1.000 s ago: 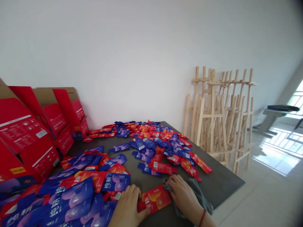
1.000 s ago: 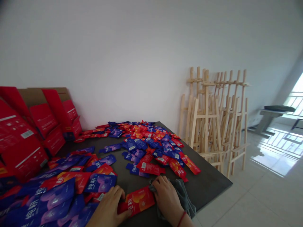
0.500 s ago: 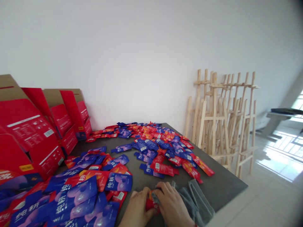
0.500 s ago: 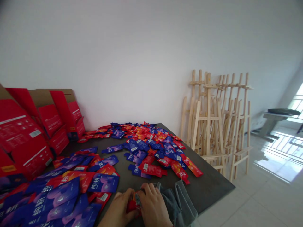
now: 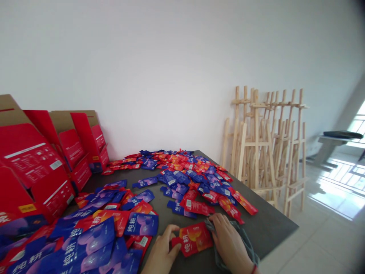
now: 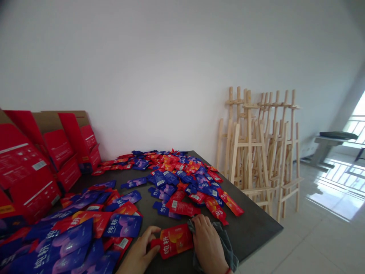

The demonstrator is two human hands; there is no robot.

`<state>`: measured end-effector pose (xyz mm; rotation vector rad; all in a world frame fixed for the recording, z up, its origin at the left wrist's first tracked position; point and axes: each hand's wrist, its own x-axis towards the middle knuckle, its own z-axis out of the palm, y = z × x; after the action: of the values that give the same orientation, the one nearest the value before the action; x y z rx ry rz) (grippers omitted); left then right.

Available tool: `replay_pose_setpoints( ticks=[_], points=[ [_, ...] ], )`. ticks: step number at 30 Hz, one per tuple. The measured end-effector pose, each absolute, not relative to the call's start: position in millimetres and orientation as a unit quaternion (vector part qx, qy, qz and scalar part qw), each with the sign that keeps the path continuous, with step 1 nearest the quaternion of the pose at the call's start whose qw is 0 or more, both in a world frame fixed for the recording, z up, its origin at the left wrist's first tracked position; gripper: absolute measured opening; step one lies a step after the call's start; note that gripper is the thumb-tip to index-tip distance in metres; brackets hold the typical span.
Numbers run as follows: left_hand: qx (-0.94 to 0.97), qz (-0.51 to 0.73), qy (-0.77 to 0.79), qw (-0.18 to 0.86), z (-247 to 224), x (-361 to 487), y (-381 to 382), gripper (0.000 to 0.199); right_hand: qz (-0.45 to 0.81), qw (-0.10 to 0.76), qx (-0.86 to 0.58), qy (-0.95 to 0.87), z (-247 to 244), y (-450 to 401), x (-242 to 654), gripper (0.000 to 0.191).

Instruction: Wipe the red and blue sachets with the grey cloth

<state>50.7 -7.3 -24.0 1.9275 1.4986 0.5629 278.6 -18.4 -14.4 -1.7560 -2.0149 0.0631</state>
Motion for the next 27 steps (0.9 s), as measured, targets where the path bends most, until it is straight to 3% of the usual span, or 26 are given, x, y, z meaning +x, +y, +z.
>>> replay_pose_setpoints(
  ticks=[3, 7, 10, 21, 27],
  points=[
    [0.731, 0.223, 0.568, 0.306, -27, 53, -7, 0.029, 0.055, 0.254, -0.588, -0.766, -10, -29, 258, 0.034],
    [0.738, 0.228, 0.556, 0.306, -27, 53, -9, 0.028, 0.090, 0.191, -0.519, -0.828, -17, -35, 230, 0.032],
    [0.741, 0.214, 0.558, 0.306, -26, 52, -9, 0.031, 0.095, 0.166, -0.537, -0.822, -22, -33, 226, 0.035],
    [0.729, 0.239, 0.553, 0.324, -20, 44, -2, 0.037, 0.053, 0.210, -0.651, -0.728, -21, -16, 286, 0.028],
    [0.829, 0.262, 0.476, 0.131, -14, 38, -5, 0.016, 0.055, 0.269, -0.671, -0.689, -6, -6, 305, 0.017]
  ],
)
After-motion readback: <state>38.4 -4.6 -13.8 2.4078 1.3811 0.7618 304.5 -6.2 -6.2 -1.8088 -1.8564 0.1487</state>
